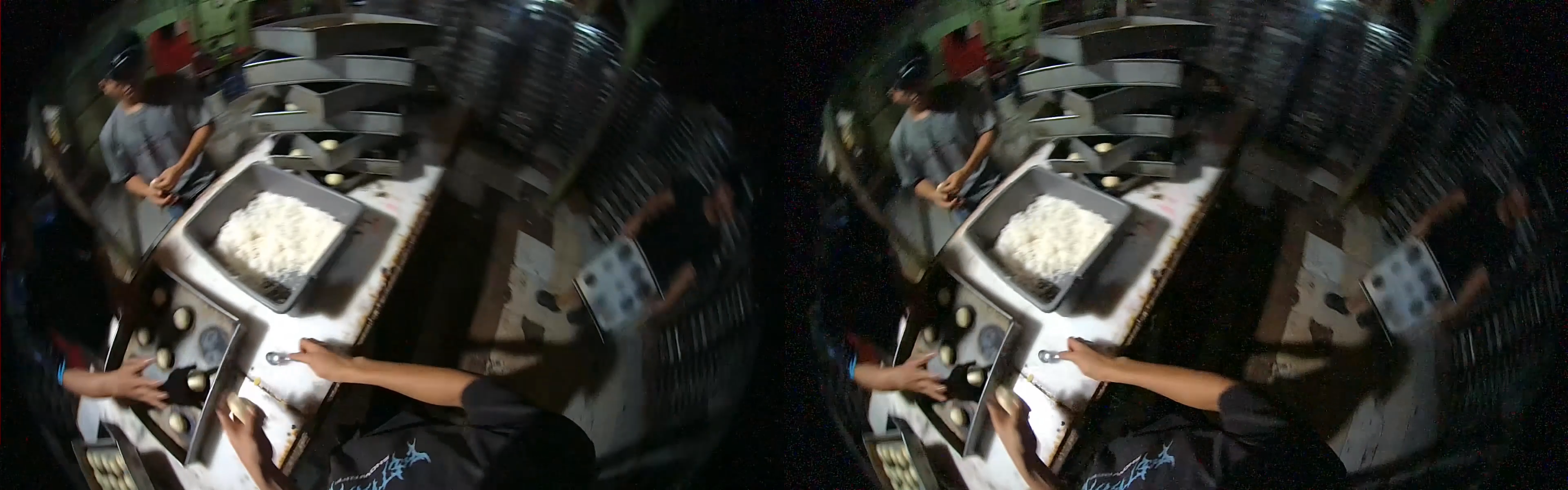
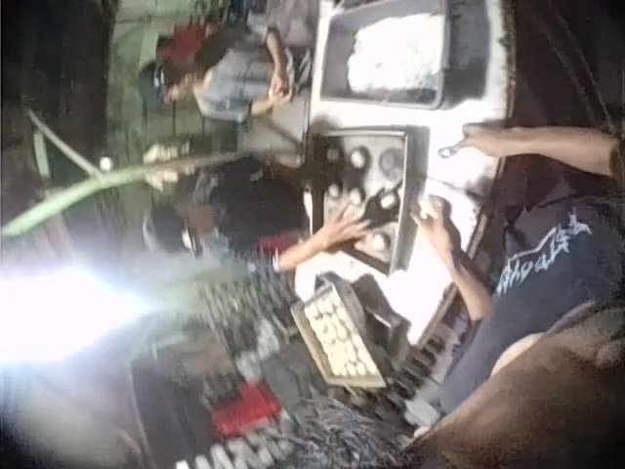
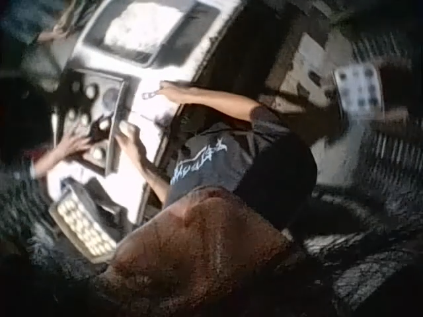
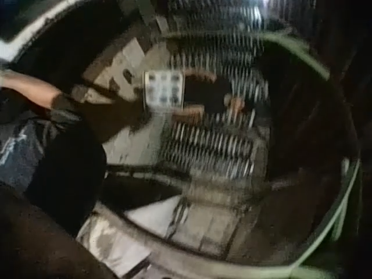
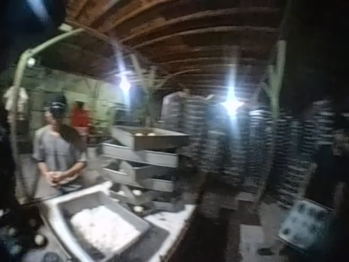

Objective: Filling pieces of dough with a white mixture using a spoon and arranging them on metal trays.

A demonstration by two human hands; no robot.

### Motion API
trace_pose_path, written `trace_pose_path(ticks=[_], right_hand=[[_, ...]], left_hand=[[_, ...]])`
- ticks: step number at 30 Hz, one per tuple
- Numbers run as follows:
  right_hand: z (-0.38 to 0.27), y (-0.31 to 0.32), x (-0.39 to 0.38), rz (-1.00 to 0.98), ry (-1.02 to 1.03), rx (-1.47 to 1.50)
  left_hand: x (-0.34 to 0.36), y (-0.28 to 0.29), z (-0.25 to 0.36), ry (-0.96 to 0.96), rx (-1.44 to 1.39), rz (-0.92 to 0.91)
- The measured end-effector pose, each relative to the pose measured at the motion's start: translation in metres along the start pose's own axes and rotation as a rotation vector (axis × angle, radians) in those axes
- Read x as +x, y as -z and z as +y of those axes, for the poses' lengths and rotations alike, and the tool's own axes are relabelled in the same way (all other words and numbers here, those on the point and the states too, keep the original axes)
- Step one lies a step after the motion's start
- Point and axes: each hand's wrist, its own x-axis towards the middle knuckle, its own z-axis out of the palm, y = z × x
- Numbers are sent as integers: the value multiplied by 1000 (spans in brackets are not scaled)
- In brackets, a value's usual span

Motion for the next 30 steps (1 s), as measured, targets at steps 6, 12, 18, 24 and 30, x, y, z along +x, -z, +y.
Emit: trace_pose_path(ticks=[6,12,18,24,30], right_hand=[[-63,-66,-52,144,198,-139],[-86,-137,-136,164,398,156],[-103,-195,-200,316,724,125],[-100,-183,-214,-214,322,266],[-140,-281,-213,349,498,221]], left_hand=[[-85,62,-42,441,272,-269],[-117,75,1,475,-141,-222],[-143,128,-47,524,-600,23],[-217,123,20,439,85,-241],[-192,195,5,156,61,13]])
